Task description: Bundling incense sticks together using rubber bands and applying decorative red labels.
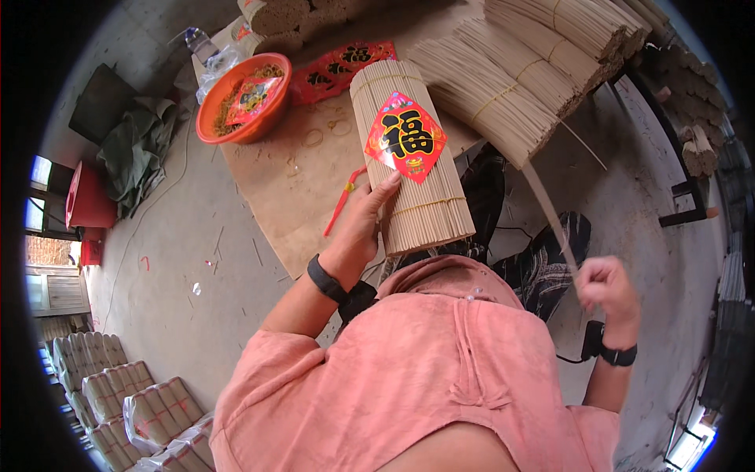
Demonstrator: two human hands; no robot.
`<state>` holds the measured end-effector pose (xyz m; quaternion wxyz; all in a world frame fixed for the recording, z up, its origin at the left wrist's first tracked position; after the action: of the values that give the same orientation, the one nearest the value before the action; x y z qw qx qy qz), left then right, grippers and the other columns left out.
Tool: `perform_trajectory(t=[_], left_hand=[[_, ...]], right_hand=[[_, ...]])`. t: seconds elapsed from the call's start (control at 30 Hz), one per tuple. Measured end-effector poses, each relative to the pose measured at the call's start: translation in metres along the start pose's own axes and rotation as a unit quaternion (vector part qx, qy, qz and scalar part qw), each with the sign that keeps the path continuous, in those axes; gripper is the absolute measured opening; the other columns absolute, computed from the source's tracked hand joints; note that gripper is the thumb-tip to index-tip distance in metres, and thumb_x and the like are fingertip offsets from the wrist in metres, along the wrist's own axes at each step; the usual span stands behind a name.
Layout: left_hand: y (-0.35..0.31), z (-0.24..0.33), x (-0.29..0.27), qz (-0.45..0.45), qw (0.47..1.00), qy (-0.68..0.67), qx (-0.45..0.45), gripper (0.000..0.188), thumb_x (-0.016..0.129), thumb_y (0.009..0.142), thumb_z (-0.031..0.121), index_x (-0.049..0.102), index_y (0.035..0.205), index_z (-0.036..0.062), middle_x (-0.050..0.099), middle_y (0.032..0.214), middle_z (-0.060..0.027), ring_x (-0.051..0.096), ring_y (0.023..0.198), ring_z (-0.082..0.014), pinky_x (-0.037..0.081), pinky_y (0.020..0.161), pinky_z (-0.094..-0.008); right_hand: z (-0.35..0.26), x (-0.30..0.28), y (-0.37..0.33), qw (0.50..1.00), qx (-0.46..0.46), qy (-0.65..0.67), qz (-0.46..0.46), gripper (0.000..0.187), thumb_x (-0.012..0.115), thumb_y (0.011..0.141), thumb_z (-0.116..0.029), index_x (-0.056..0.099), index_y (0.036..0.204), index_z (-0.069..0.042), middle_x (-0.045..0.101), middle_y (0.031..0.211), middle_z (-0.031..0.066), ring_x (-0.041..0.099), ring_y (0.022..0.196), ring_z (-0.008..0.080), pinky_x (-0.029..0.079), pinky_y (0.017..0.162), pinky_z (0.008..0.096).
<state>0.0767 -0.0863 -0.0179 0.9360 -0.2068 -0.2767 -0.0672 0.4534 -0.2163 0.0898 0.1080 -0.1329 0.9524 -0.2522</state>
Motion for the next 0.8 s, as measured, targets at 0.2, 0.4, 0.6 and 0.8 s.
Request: perform_trajectory(t=[0.2,0.4,0.6,0.8], left_hand=[[-0.006,0.01,0.017,0.007,1.0,0.016,-0.016,0.056,0.07,0.093,0.038,0.051,0.13,0.001,0.063,0.122,-0.0098,0.064,0.108,-0.0193,0.053,0.092,-0.0354],[-0.027,-0.004,0.01,-0.048,0.998,0.045,0.023,0.061,0.072,0.089,0.035,0.049,0.133,-0.001,0.062,0.122,-0.0116,0.063,0.109,-0.0195,0.051,0.095,-0.0349],[-0.047,-0.013,0.014,-0.048,0.998,0.035,-0.02,0.076,0.075,0.086,0.037,0.039,0.144,0.0024,0.056,0.135,-0.0105,0.055,0.124,-0.022,0.043,0.107,-0.0377],[-0.043,-0.015,0.007,-0.061,0.997,0.035,-0.016,0.077,0.076,0.086,0.035,0.038,0.144,0.0011,0.057,0.134,-0.0099,0.057,0.121,-0.0204,0.045,0.103,-0.0349]], right_hand=[[0.04,-0.005,0.059,0.969,-0.064,0.223,0.081,0.03,0.059,0.099,-0.032,0.063,0.103,-0.003,0.062,0.07,0.0034,0.053,0.056,0.0088,0.042,0.049,0.0216],[-0.021,0.084,0.137,0.99,-0.103,0.085,0.039,0.038,0.054,0.103,-0.033,0.063,0.117,0.001,0.068,0.101,0.01,0.065,0.09,0.0153,0.052,0.077,0.0282],[-0.026,0.137,0.181,0.984,-0.168,-0.01,-0.056,0.1,0.08,0.079,-0.053,0.034,0.147,0.004,0.055,0.134,0.0178,0.052,0.126,0.0243,0.041,0.106,0.0324],[-0.034,0.143,0.18,0.984,-0.118,0.093,-0.095,0.1,0.085,0.077,-0.046,0.034,0.147,0.005,0.052,0.136,0.0136,0.05,0.126,0.0205,0.041,0.106,0.0327]])
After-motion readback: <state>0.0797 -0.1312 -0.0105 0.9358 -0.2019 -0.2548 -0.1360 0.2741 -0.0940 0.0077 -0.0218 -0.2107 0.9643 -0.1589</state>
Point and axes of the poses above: each hand's wrist, its own y-axis towards the middle knuckle, its own x-axis out of the palm, z = x × y, the point moved 4 cm from there along y, towards the middle knuckle
